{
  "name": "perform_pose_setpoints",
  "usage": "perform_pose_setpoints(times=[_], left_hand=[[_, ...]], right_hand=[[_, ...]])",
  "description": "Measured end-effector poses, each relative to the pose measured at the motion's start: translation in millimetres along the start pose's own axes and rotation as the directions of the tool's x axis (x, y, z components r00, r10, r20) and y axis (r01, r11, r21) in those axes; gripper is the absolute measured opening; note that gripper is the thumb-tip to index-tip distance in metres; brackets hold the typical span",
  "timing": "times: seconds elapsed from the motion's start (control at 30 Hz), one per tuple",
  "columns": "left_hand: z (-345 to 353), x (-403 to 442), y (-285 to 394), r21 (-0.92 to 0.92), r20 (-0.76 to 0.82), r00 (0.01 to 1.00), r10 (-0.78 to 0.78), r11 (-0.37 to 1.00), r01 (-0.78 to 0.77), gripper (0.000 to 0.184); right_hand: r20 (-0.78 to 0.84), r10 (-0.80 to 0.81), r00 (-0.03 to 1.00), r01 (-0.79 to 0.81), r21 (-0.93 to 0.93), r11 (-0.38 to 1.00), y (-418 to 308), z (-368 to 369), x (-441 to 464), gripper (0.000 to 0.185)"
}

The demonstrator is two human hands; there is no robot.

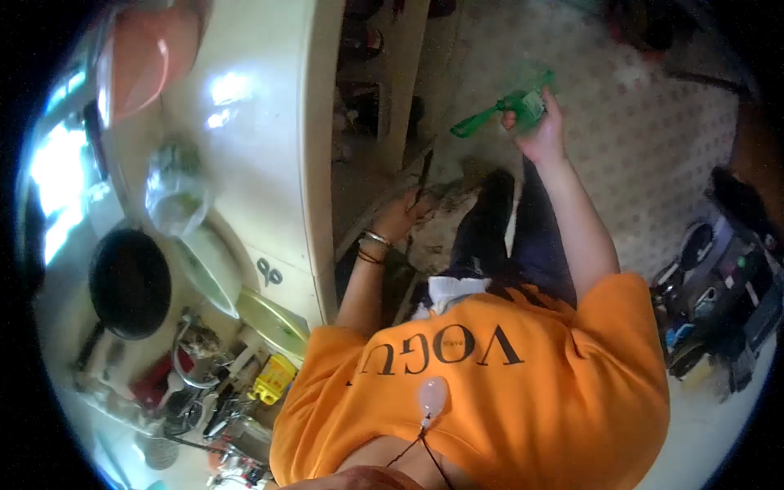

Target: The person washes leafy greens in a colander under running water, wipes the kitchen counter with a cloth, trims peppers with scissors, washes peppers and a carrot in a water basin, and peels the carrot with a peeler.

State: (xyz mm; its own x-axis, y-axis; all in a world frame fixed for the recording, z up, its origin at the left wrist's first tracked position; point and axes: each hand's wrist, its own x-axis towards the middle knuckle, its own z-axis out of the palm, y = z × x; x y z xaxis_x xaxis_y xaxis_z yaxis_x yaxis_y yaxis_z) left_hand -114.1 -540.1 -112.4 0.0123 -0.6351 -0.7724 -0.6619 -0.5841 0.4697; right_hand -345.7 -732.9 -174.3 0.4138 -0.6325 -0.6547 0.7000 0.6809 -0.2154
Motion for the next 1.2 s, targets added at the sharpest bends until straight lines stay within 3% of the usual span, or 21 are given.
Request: perform_pose_setpoints(times=[0.07, 0.1, 0.13, 0.17, 0.2, 0.23, 0.27, 0.3, 0.33, 0.4, 0.43, 0.53, 0.63, 0.7, 0.73, 0.8, 0.9, 0.97, 1.03, 1.13, 1.2], left_hand=[[3, 21, -15, 0.100, 0.040, 0.994, -0.105, 0.990, 0.100, 0.047], [8, 32, -27, 0.176, 0.057, 0.981, -0.186, 0.969, 0.174, 0.048], [15, 44, -50, 0.184, 0.066, 0.976, -0.206, 0.964, 0.191, 0.048], [26, 57, -84, 0.356, -0.209, 0.972, 0.104, 0.934, -0.023, 0.041], [30, 67, -109, 0.564, -0.395, 0.809, 0.436, 0.810, -0.161, 0.035], [27, 72, -123, 0.566, -0.400, 0.815, 0.420, 0.812, -0.141, 0.035], [20, 75, -135, 0.670, -0.360, 0.901, 0.243, 0.739, 0.068, 0.033], [14, 77, -147, 0.756, -0.345, 0.938, 0.043, 0.604, 0.251, 0.032], [7, 77, -155, 0.753, -0.355, 0.935, 0.019, 0.599, 0.273, 0.032], [-5, 81, -167, 0.970, -0.242, 0.955, -0.170, -0.077, 0.232, 0.028], [-14, 87, -171, 0.942, -0.215, 0.941, -0.260, -0.310, 0.129, 0.028], [-59, 106, -190, 0.870, -0.482, 0.856, -0.189, -0.221, 0.441, 0.028], [-94, 124, -204, 0.730, -0.683, 0.725, -0.085, -0.044, 0.683, 0.028], [-115, 139, -211, 0.689, -0.722, 0.690, -0.055, 0.045, 0.724, 0.029], [-125, 146, -216, 0.695, -0.712, 0.700, -0.054, 0.086, 0.714, 0.029], [-134, 164, -231, 0.739, -0.654, 0.754, -0.058, 0.164, 0.653, 0.029], [-126, 191, -256, 0.842, -0.471, 0.879, -0.068, 0.263, 0.471, 0.029], [-121, 195, -249, 0.830, -0.447, 0.889, -0.100, 0.325, 0.454, 0.030], [-121, 187, -239, 0.786, -0.511, 0.851, -0.125, 0.333, 0.521, 0.031], [-135, 166, -234, 0.647, -0.698, 0.701, -0.143, 0.294, 0.704, 0.031], [-152, 161, -243, 0.562, -0.766, 0.619, -0.174, 0.289, 0.775, 0.032]], right_hand=[[0.101, 0.203, 0.974, -0.219, 0.186, 0.958, 18, -60, 35, 0.025], [-0.280, 0.125, 0.952, -0.091, 0.133, 0.987, 33, -68, 44, 0.037], [-0.289, 0.143, 0.947, -0.104, 0.149, 0.983, 41, -79, 46, 0.037], [-0.342, 0.310, 0.887, -0.267, 0.167, 0.949, 47, -92, 45, 0.031], [-0.387, 0.465, 0.797, -0.424, 0.191, 0.885, 52, -103, 44, 0.026], [-0.396, 0.472, 0.788, -0.464, 0.122, 0.877, 56, -114, 40, 0.023], [-0.402, 0.479, 0.780, -0.504, 0.050, 0.862, 60, -124, 37, 0.020], [-0.408, 0.411, 0.815, -0.507, -0.158, 0.848, 70, -164, 40, 0.018], [-0.394, 0.346, 0.851, -0.489, -0.358, 0.795, 80, -202, 41, 0.016], [-0.514, 0.487, 0.706, -0.575, -0.016, 0.818, 38, -158, 32, 0.014], [-0.498, 0.486, 0.718, -0.558, 0.006, 0.830, 30, -181, 32, 0.013], [-0.602, 0.379, 0.703, -0.411, 0.092, 0.907, -7, -182, 41, 0.011], [-0.709, 0.318, 0.630, -0.500, -0.057, 0.864, -33, -254, 53, 0.012], [-0.346, 0.440, 0.829, -0.507, -0.129, 0.853, -47, -291, 61, 0.018], [-0.338, 0.447, 0.828, -0.512, -0.131, 0.849, -46, -295, 68, 0.018], [-0.571, 0.372, 0.732, -0.479, -0.043, 0.877, -47, -272, 82, 0.015], [-0.580, 0.322, 0.748, -0.466, -0.114, 0.877, -42, -206, 95, 0.017], [-0.497, 0.391, 0.775, -0.518, -0.146, 0.843, -30, -222, 102, 0.017], [-0.405, 0.453, 0.794, -0.557, -0.189, 0.809, -17, -236, 109, 0.018], [-0.293, 0.515, 0.806, -0.561, -0.097, 0.822, -3, -246, 113, 0.015], [-0.346, 0.372, 0.861, -0.475, -0.287, 0.832, 8, -250, 114, 0.015]])
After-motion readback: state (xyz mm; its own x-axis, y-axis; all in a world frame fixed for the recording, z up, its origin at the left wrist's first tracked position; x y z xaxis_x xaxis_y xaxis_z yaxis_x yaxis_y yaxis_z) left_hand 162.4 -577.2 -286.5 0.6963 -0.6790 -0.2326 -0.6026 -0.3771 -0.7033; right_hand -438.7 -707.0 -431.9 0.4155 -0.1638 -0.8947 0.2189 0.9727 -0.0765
